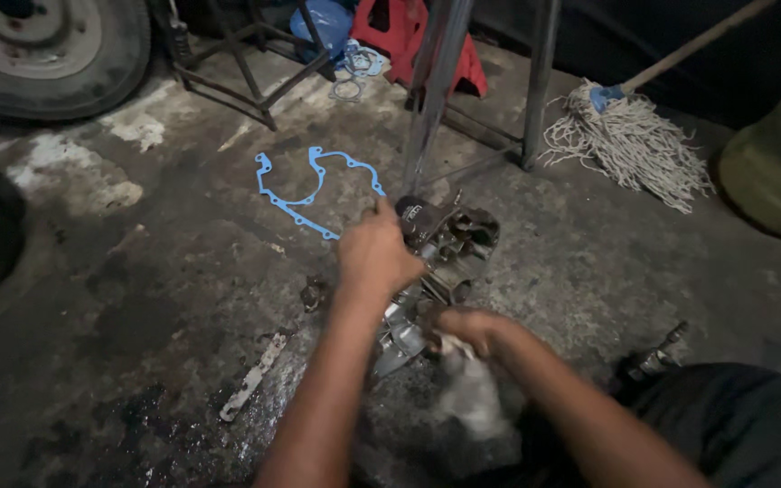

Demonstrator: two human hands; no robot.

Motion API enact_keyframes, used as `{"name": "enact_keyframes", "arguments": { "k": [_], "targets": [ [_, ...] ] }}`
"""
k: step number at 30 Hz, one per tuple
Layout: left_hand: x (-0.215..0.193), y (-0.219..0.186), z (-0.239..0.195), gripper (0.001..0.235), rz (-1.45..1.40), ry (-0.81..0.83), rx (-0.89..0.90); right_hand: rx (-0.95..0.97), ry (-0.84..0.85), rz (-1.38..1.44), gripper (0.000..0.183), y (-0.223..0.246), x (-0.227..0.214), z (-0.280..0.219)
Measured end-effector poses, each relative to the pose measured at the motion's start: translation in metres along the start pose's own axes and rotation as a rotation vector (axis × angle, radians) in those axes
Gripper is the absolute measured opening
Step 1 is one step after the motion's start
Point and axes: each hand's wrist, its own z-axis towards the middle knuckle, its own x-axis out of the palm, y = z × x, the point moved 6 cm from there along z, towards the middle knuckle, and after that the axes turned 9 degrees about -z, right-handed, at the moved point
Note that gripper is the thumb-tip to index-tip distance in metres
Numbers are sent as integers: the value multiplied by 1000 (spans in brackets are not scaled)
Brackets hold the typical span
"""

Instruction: The person sits on the floor and uses a rag to wipe and clean a metallic engine component, likely a cylinder head. They repeatedly rub the surface and edges of the part to remove oil and grime, occasionally dipping the rag into a puddle of liquid on the floor.

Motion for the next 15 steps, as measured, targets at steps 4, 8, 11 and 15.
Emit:
{"name": "enact_keyframes", "arguments": {
  "k": [4,8,11,15],
  "targets": [
    [-3,-7,-2,88,-57,-60,76,229,-90,1037,22,-47,29,13],
    [-2,-5,-7,78,-61,-90,103,-816,-548,337,60,-22,61,-19],
    [-2,-7,-12,73,-57,-86,91,-575,-546,608,61,-42,76,14],
    [2,-12,-7,65,-24,-83,82,4,-427,634,59,-53,69,29]
  ]
}}
